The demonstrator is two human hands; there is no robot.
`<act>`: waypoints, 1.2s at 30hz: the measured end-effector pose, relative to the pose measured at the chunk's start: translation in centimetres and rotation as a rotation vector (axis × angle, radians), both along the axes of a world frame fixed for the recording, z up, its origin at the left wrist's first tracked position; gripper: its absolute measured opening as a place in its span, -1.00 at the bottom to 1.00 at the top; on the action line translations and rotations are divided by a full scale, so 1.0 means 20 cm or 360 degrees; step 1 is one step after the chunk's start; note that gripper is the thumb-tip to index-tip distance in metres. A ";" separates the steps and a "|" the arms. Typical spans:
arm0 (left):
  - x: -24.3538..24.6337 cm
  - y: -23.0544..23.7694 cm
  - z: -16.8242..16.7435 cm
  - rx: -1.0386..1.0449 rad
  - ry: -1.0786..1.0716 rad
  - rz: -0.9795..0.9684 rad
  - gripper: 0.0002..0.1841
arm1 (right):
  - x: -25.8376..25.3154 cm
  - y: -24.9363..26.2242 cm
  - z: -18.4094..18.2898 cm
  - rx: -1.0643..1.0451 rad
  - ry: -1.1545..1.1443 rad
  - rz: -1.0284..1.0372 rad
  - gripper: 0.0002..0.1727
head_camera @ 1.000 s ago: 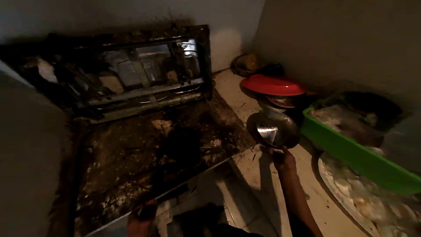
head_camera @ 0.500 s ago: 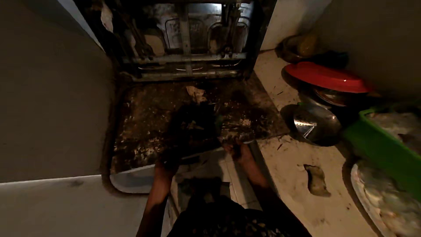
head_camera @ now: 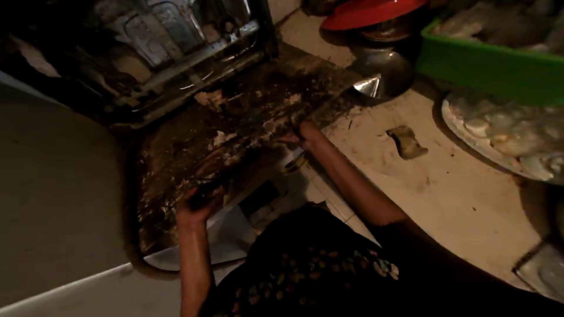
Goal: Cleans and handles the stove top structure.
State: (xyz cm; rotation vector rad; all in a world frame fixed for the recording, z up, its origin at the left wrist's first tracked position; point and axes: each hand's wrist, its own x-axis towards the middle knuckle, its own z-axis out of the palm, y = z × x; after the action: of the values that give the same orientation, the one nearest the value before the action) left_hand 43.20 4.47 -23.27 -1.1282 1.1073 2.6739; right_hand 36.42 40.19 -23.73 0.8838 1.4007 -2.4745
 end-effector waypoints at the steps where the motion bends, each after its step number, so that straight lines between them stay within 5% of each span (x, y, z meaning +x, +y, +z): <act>1: -0.01 -0.01 0.03 0.0016 0.0039 0.0014 -0.75 | -0.02 0.00 0.01 -0.0005 0.0049 0.0002 -0.65; 10: -0.13 -0.16 0.28 -0.0138 0.0262 -0.0136 -0.49 | -0.11 -0.02 0.40 -0.0149 0.0183 -0.0050 -0.53; 30: -0.14 -0.07 0.48 -0.0077 0.0204 -0.0073 -0.48 | -0.19 0.01 0.54 -0.0171 0.0200 0.0027 -0.54; 36: -0.14 -0.10 0.38 0.0068 0.0257 -0.0109 -0.50 | -0.15 0.01 0.49 -0.0129 0.0212 -0.0020 -0.59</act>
State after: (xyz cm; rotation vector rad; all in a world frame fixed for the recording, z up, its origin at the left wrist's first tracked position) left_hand 40.41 2.41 -15.63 -0.8648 1.0829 2.7614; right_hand 33.47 40.39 -13.90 0.7257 1.3261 -2.6228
